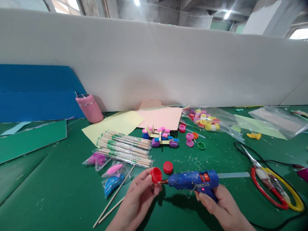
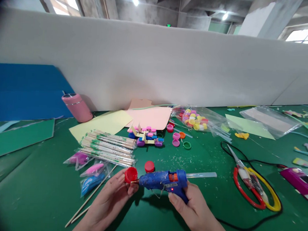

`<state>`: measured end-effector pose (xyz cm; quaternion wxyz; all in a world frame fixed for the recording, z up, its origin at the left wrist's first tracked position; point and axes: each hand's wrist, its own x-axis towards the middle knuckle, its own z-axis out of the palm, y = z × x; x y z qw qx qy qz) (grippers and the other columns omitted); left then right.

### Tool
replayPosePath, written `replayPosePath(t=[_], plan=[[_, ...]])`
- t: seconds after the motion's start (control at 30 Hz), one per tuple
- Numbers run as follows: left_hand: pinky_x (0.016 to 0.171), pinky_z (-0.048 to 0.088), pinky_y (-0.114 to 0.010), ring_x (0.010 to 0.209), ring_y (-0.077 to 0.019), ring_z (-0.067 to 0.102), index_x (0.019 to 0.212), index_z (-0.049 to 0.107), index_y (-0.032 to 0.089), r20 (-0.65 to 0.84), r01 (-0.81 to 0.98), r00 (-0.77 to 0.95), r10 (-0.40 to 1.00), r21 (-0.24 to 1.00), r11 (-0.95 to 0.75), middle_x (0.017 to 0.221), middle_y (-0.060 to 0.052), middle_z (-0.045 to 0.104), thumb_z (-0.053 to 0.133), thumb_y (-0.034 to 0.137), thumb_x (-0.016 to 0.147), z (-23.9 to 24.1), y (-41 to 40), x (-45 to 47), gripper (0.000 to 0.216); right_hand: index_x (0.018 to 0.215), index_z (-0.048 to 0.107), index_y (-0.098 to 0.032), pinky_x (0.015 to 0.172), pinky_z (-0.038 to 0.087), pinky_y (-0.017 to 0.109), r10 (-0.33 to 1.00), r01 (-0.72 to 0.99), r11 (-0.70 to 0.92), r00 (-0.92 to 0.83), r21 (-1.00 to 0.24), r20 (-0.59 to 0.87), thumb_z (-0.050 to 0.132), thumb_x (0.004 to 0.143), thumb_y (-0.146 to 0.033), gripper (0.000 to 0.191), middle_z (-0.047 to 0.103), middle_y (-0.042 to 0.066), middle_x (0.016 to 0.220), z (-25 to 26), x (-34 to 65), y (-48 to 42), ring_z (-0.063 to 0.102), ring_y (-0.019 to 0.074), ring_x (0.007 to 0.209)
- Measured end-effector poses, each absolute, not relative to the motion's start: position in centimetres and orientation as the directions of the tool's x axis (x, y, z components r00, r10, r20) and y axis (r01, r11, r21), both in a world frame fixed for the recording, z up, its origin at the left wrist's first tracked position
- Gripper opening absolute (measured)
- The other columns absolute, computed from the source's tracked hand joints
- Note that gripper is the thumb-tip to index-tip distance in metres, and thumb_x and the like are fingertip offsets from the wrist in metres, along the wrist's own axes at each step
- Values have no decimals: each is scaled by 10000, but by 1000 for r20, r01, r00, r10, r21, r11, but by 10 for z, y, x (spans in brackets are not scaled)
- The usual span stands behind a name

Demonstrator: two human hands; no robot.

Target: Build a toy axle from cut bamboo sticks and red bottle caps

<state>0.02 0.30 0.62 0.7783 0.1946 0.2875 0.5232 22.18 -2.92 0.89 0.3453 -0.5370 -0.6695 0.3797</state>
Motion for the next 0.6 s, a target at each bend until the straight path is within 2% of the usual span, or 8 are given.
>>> replayPosePath(t=[0.3,0.6], plan=[[599,414,-215,629,-114,525,872,653,112,-257,-701,294,921,597,390,726,-62,628,667,185,698,6,2,1,189,724,578,-149,430,358,211,986,453,114,-158,-884,47,398,828,-473,385,476,5,578,10,220,-29,415,115,487],[592,399,-203,615,-106,521,916,641,96,-217,-669,325,921,635,385,722,-53,603,609,168,750,0,1,2,183,758,558,-154,428,363,201,973,446,156,-222,-881,60,376,846,-446,356,475,9,611,9,220,-27,420,116,504]])
